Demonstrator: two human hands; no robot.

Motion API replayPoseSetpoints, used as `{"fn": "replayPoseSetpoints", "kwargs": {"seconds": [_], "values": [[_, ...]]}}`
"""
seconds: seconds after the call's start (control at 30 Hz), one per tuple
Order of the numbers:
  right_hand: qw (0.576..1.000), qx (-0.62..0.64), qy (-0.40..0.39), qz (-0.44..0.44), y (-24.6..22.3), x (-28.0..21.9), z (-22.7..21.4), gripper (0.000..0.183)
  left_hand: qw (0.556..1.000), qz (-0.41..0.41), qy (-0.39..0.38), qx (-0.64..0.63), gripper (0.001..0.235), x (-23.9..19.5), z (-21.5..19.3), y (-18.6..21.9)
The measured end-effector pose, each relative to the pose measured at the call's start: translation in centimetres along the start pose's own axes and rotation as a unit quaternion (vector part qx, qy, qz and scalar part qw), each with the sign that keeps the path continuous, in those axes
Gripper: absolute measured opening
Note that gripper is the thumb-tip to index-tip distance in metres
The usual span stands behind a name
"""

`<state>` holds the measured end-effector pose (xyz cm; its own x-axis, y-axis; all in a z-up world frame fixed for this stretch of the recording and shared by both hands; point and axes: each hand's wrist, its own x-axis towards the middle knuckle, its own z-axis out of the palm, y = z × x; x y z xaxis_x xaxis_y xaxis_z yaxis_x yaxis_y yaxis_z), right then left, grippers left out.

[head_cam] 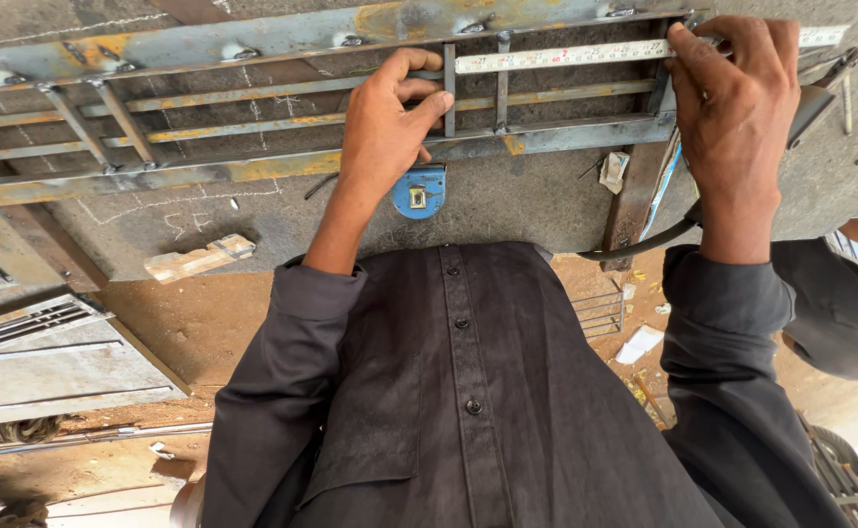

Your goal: The person welds a metal grille frame, using a welding torch to join the metal bars at various points and a ruler to verify measurements.

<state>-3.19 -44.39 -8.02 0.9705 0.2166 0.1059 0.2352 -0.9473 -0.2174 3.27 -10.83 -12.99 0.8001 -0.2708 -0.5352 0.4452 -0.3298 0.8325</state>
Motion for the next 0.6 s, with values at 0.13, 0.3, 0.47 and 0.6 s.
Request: {"fn": "replayPoseSetpoints", "kwargs": {"seconds": [0.13,0.3,0.47,0.6], "values": [[1.0,0.011,-0.001,0.007,0.3,0.0,0.5,0.026,1.0,0.001,0.002,-0.017,0.033,0.1,0.0,-0.1],[1.0,0.012,0.004,-0.003,0.5,0.1,0.8,0.023,1.0,-0.001,0.007,-0.018,0.034,0.1,0.1,-0.4],[1.0,0.021,0.0,-0.001,0.6,0.2,0.5,0.021,0.999,0.01,-0.004,-0.053,0.033,0.2,0.4,-0.9],[1.0,0.012,0.002,-0.012,0.6,0.1,0.3,0.024,0.999,0.027,0.001,-0.034,0.033,0.2,0.5,-1.2]]}}
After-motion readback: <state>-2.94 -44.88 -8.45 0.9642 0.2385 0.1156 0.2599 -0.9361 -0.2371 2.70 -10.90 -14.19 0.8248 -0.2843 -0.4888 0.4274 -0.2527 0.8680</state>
